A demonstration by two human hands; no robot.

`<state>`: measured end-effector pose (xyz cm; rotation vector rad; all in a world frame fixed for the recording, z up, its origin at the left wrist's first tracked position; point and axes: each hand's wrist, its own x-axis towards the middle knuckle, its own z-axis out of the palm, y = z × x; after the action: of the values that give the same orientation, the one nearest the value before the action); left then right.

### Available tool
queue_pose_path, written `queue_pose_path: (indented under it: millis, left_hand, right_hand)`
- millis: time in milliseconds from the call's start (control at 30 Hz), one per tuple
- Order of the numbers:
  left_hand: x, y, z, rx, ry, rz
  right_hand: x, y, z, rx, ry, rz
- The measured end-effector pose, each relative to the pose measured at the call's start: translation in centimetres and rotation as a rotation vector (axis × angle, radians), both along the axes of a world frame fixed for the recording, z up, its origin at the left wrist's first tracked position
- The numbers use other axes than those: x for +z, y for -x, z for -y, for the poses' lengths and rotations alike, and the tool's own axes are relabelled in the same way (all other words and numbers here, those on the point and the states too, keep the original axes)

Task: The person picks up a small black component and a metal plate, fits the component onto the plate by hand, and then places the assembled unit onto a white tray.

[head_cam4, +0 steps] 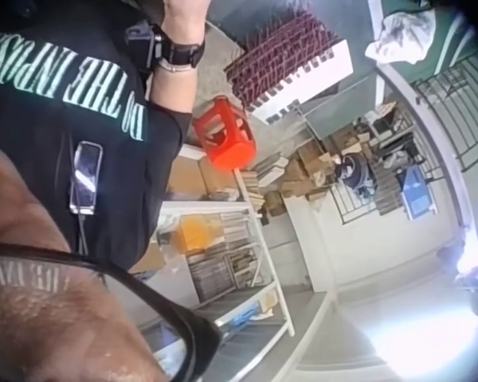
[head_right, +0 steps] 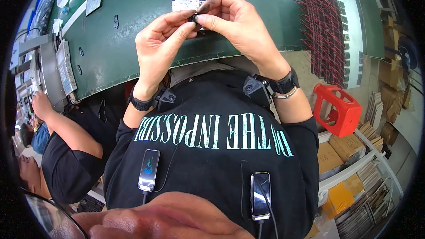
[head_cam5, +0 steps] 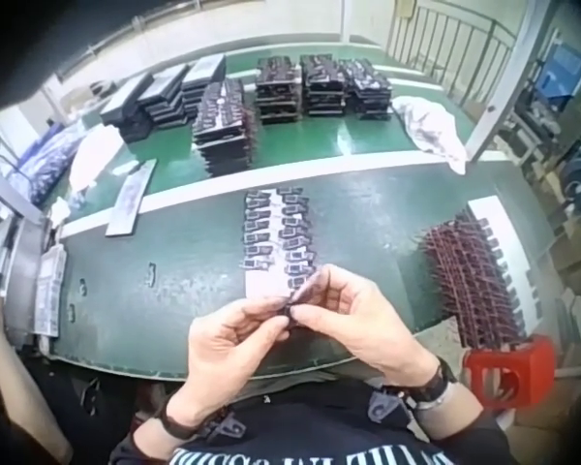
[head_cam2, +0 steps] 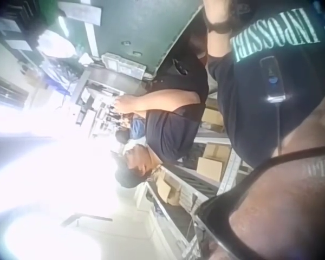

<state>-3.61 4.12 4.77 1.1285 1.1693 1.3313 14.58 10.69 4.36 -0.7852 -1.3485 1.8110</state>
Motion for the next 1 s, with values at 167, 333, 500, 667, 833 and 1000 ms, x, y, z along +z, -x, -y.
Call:
queue_pose_path:
  millis: [167,333,500,667,833,1000]
  left_hand:
    - [-0.5,-0.3,0.0,0.048,-0.035,-0.103]
    - [-0.4,0.3,-0.2,0.047,0.031,-0.037]
    - [-0.2,1.1,-0.6,-0.004,0.089,0.094]
    - [-0.1,1.3,-0.6,-0.002,0.079,0.085]
    - [-0.2,1.3,-0.2,0.021,0.089,0.038]
    - [-0.1,2.0,0.1,0.001,0.073,-0.026]
  right_hand:
    - [-0.6,1.3,1.2,-0.107,-0.17,0.122]
    - [0.4,1.2,1.5,-0.053,-0.004,0.009]
    - [0.6,1.4,1.3,-0.027,0.075,-0.003]
    - [0.1,1.6,1.3,-0.027,0.053,0.008]
    - [0.2,2.9,2.8,-0.137,-0.192,0.173]
    - [0.0,2.6,3.3,-0.116,-0.56,0.448]
